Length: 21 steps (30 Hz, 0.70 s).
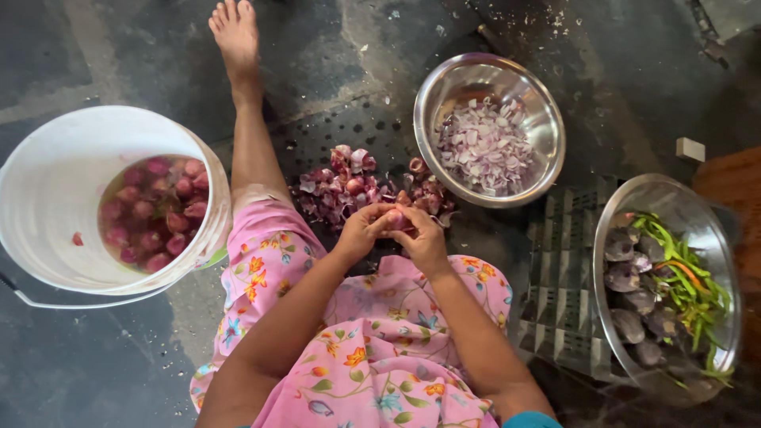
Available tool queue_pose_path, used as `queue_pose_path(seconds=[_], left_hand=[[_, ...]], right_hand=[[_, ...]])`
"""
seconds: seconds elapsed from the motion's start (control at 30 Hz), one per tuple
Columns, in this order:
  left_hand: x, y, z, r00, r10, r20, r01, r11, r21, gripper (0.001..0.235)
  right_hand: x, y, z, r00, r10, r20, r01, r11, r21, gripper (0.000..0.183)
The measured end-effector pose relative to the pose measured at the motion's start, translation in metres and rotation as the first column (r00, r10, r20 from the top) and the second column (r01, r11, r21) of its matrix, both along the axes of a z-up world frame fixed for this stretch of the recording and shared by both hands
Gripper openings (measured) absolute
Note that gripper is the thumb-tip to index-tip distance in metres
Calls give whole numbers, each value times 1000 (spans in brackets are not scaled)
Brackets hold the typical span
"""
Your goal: The person sits on the floor and peels red onions by hand, removing the outer skins and placing the peeled onions into a metal bowl. The person also occasionally reaches into a bucket of water to retrieve more onions.
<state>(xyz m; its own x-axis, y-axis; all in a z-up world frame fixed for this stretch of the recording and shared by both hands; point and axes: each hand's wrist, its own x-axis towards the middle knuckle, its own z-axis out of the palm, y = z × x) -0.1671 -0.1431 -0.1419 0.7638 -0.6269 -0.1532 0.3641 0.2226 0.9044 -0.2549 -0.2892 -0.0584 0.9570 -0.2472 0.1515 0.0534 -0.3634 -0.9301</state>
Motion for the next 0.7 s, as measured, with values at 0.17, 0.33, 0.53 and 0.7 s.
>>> queue_pose_path(seconds=[0.17, 0.33, 0.53, 0.7], left_hand=[[-2, 12, 34, 936, 190, 296, -225, 970, 91, 27], [-7, 20, 67, 707, 126, 696, -329, 929, 167, 21], [-12, 18, 74, 664, 104, 740, -358, 914, 193, 16], [-11, 16, 63, 707, 106, 699, -321, 929, 184, 14]], right_hand=[[-1, -2, -1, 990, -68, 124, 96, 968, -232, 51], [-3, -3, 2, 990, -93, 109, 119, 955, -270, 52], [-4, -1, -4, 995, -97, 37, 102, 978, -179, 52], [-4, -2, -13, 990, -140, 7, 139, 973, -186, 47]])
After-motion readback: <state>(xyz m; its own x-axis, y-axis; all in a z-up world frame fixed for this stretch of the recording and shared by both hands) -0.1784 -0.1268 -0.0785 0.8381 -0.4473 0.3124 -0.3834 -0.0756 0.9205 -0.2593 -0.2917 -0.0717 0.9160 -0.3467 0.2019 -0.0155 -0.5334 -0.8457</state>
